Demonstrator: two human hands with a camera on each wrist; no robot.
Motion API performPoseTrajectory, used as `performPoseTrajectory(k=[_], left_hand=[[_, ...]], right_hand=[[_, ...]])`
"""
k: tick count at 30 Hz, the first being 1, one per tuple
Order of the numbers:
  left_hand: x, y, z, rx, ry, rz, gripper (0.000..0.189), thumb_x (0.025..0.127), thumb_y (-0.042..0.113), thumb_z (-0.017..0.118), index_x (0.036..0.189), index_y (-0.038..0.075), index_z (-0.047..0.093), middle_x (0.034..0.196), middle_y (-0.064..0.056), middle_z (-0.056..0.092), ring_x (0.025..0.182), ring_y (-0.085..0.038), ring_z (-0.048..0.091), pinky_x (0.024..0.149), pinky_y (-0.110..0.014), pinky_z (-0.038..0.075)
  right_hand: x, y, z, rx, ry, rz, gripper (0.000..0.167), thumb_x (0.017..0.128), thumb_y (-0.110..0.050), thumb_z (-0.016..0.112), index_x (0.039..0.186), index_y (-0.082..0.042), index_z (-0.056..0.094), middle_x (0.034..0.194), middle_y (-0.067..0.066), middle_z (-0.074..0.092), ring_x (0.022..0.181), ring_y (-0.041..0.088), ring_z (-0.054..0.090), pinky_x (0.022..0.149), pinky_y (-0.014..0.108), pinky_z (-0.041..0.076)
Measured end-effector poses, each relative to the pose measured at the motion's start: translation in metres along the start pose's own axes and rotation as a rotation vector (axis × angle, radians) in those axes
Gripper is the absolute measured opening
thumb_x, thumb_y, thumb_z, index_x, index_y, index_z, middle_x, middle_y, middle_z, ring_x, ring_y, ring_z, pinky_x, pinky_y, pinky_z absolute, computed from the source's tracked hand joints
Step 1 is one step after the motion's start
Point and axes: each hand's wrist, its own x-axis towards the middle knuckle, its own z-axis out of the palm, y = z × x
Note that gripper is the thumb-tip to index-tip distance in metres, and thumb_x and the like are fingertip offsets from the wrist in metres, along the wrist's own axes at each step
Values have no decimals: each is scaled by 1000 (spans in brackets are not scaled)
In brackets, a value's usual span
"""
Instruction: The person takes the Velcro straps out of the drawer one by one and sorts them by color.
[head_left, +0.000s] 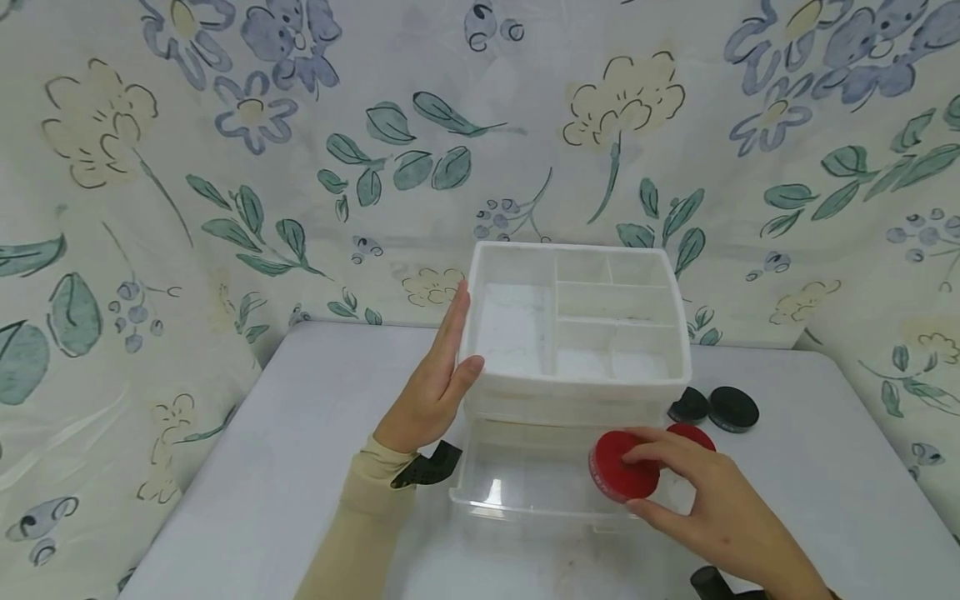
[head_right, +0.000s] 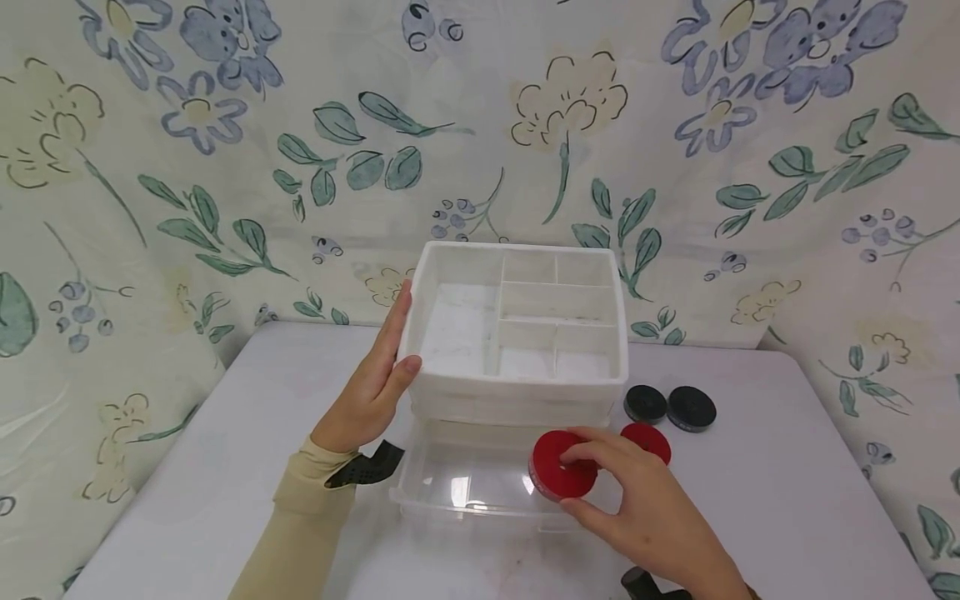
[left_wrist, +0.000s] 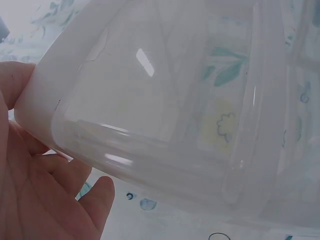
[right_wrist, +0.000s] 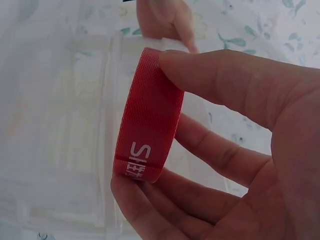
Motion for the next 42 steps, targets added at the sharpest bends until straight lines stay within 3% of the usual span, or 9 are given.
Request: performPoseTrajectory(k=[5,17,26,32,36,42], left_hand=[[1,0,1,-2,-4,-2,68,111,28,38,161,7,-2,169,-5,-5,155,-24,-1,124,-36,5],[0,1,0,-5,-6,-11,69,110,31,38,162,9,-2,169,-7,-5,155,-24,0,124,-37,6],[-1,2,0,0,-7,-24,69,110,34,37,162,10,-3,169,-12,-5,155,-23,-1,124,-37,5],[0,3,0,-9,-7,-36,70,110,38,36,162,12,-4,169,-10,-5,155,-22,-1,124,-38,5],[0,2,0,-9,-8,-41,71,110,39,36,162,12,-4,169,-3,-6,155,-21,-1,124,-38,5],[0,2,0,-10,-7,-34,71,110,40,35,162,12,-4,169,-5,-6,155,-22,-1,124,-38,5]], right_hand=[[-4,7,-5,-32,-11,34,54,70,-28,94,118,-26,68,135,2,61,112,25,61,76,38,61],[-8,23,-19,-119,32,19,53,70,-26,94,116,-23,69,136,9,61,109,29,64,73,38,62],[-8,31,-28,-156,35,53,67,66,-25,96,124,-18,64,131,8,63,107,27,63,75,41,62],[-8,41,-34,-191,59,27,76,66,-22,96,131,-11,60,128,11,63,104,28,64,75,42,61],[-8,49,-36,-215,65,47,74,68,-24,95,131,-8,61,129,16,62,101,30,65,74,42,61],[-8,58,-40,-250,63,75,72,69,-23,94,131,-4,61,128,22,61,100,34,65,74,47,61]])
